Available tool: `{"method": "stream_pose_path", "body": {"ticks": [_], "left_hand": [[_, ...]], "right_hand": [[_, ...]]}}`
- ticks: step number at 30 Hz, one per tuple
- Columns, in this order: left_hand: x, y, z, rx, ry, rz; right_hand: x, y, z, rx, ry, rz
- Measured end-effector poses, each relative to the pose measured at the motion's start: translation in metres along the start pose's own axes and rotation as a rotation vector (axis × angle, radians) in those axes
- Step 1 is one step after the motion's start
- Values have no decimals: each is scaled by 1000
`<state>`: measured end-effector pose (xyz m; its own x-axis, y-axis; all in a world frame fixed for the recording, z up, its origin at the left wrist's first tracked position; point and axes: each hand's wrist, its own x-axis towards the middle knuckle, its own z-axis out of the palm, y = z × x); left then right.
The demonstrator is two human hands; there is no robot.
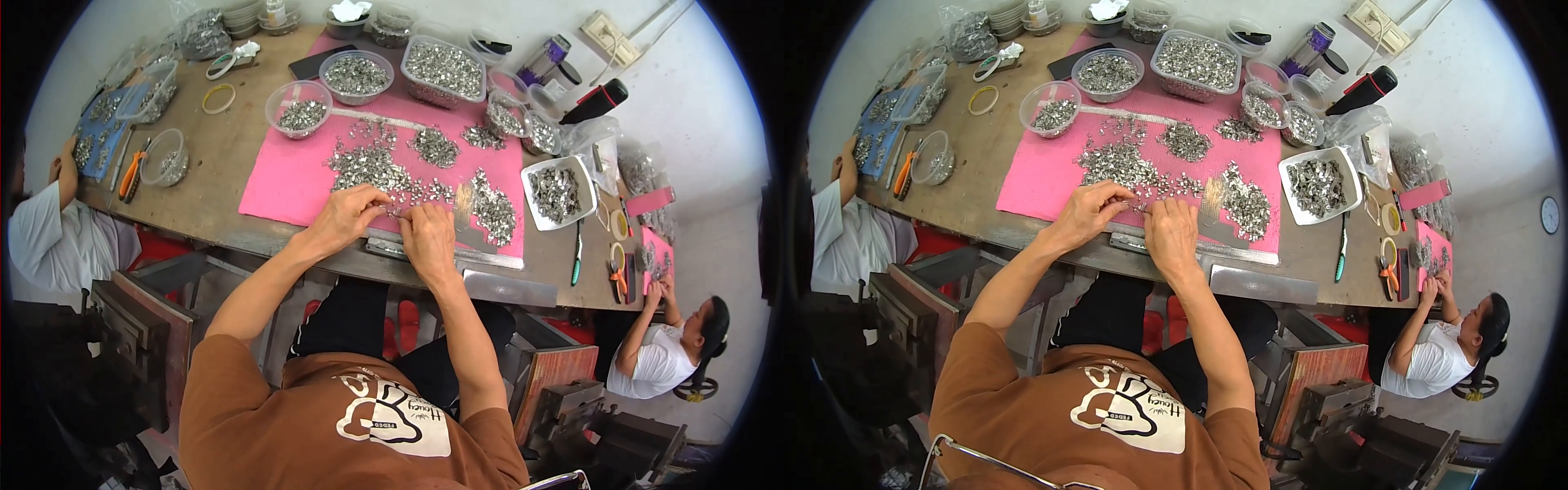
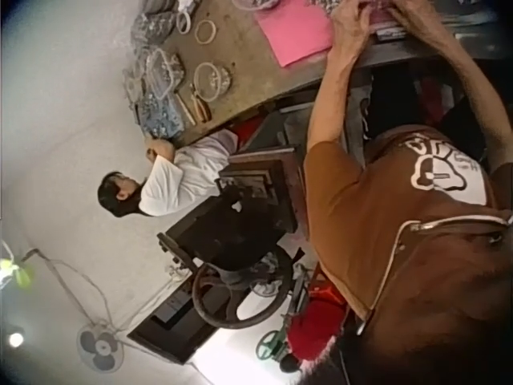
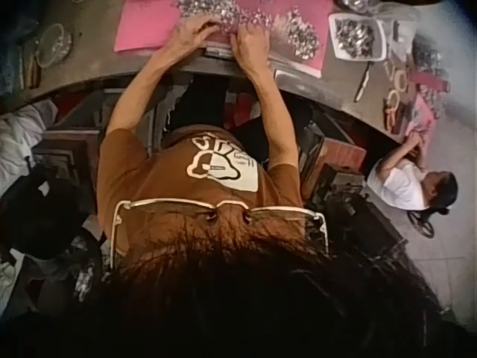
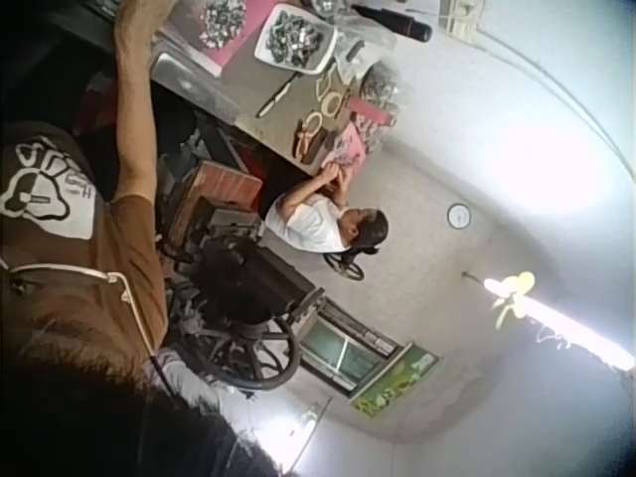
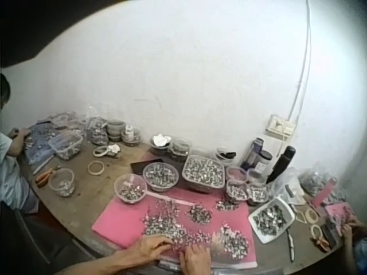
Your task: The person assembles small metal parts into a metal template by hand, then secures them using a manual press.
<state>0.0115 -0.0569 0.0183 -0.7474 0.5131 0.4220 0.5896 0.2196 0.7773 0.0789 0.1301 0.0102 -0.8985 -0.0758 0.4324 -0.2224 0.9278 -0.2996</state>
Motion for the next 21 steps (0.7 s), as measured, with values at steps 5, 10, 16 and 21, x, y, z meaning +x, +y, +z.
{"method": "stream_pose_path", "body": {"ticks": [5, 10, 16, 21], "left_hand": [[-7, -8, -6, 91, -33, -9], [-17, -2, -5, 330, -88, 165], [-17, -2, -4, 242, -100, 105], [-19, -7, 1, 262, -113, 158]], "right_hand": [[-8, -2, -25, 207, -12, -17], [-26, -14, -40, 371, -90, -47], [-30, -17, -37, 318, -40, -132], [-25, -24, -41, 103, -80, -243]]}}
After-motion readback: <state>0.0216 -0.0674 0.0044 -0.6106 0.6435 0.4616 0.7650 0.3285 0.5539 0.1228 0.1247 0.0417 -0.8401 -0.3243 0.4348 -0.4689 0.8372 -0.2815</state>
